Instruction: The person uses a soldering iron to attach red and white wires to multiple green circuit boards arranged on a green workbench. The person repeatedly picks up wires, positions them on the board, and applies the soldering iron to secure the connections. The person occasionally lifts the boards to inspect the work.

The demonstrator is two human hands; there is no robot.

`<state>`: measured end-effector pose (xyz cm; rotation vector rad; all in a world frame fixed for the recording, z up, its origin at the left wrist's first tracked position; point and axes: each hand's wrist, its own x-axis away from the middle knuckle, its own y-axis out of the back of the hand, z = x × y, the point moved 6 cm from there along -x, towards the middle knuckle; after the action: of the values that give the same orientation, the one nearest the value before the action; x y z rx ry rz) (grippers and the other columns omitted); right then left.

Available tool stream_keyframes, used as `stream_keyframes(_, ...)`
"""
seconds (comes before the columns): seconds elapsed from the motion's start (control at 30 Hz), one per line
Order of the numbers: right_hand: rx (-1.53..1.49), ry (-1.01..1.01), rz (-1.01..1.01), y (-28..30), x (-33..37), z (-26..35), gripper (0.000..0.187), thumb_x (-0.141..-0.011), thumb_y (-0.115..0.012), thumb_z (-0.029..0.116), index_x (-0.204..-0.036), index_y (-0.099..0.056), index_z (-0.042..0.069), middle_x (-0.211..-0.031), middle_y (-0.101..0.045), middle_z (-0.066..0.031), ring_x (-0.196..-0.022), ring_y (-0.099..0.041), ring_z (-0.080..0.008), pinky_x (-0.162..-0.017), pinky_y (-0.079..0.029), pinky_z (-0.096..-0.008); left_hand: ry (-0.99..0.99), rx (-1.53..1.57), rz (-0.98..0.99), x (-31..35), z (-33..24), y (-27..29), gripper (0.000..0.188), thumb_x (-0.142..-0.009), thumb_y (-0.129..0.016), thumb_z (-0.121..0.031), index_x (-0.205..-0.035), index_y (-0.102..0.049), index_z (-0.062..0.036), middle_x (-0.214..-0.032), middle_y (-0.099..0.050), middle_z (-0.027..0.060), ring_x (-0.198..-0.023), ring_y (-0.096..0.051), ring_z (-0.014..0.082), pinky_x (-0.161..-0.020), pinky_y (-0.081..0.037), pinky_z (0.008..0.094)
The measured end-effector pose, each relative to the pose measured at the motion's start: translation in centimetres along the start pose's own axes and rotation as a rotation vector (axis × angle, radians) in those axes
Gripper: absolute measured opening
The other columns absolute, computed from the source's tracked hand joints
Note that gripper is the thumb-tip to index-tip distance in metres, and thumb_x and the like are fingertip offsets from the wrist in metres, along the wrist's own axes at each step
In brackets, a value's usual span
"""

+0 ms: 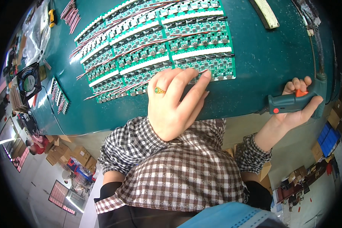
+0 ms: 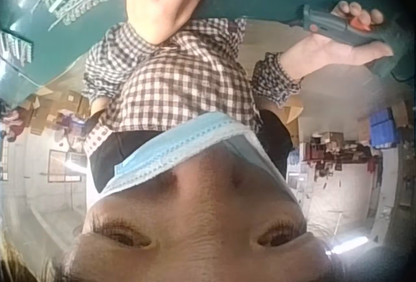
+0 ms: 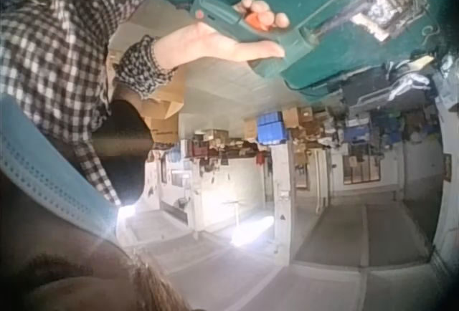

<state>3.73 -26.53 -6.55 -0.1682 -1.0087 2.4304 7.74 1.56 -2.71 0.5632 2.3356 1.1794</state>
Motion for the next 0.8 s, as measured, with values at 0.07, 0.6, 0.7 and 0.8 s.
stream_keyframes(0.07, 0.003, 0.002, -0.009, -0.02, 0.06, -0.02, 0.057, -0.092, -0.055, 0.047, -0.113, -0.050, -0.006, -0.086, -0.057, -0.0081, -0.085, -0.055, -0.0205, -0.076, -0.047, -0.0326, -0.006, -0.002, -0.005, -0.09, 0.03, 0.00, 0.047, -0.066, -0.074, -0.003, -0.112, -0.065, -0.0082, -0.104, -0.058, 0.0079, -0.093, -0.054, 0.0251, -0.082, -0.043, 0.0389)
stream_keyframes(0.6, 0.010, -0.020, -0.008, 0.13, 0.05, 0.03, 0.057, -0.092, -0.055, 0.047, -0.112, -0.049, -0.006, -0.085, -0.057, -0.0074, -0.086, -0.055, -0.0206, -0.076, -0.044, -0.0324, 0.015, -0.014, 0.037, -0.40, 0.15, -0.13, 0.048, -0.067, -0.072, -0.002, -0.113, -0.066, -0.0129, -0.101, -0.055, 0.0064, -0.092, -0.054, 0.0241, -0.080, -0.040, 0.0372)
stream_keyframes(0.7, 0.020, -0.013, -0.007, 0.03, 0.05, 0.01, 0.057, -0.092, -0.054, 0.047, -0.112, -0.049, -0.005, -0.085, -0.057, -0.0072, -0.087, -0.055, -0.0203, -0.076, -0.045, -0.0324, -0.002, -0.009, 0.022, -0.39, 0.18, -0.02, 0.048, -0.066, -0.073, -0.002, -0.113, -0.066, -0.0120, -0.102, -0.055, 0.0066, -0.092, -0.055, 0.0242, -0.080, -0.041, 0.0374)
stream_keyframes(0.8, 0.030, -0.012, -0.001, -0.05, -0.02, -0.04, 0.056, -0.092, -0.055, 0.047, -0.112, -0.049, -0.005, -0.086, -0.057, -0.0071, -0.087, -0.055, -0.0200, -0.076, -0.045, -0.0324, -0.020, 0.003, -0.014, -0.22, 0.23, 0.04, 0.047, -0.066, -0.073, -0.001, -0.111, -0.066, -0.0097, -0.101, -0.057, 0.0072, -0.091, -0.055, 0.0246, -0.080, -0.042, 0.0377)
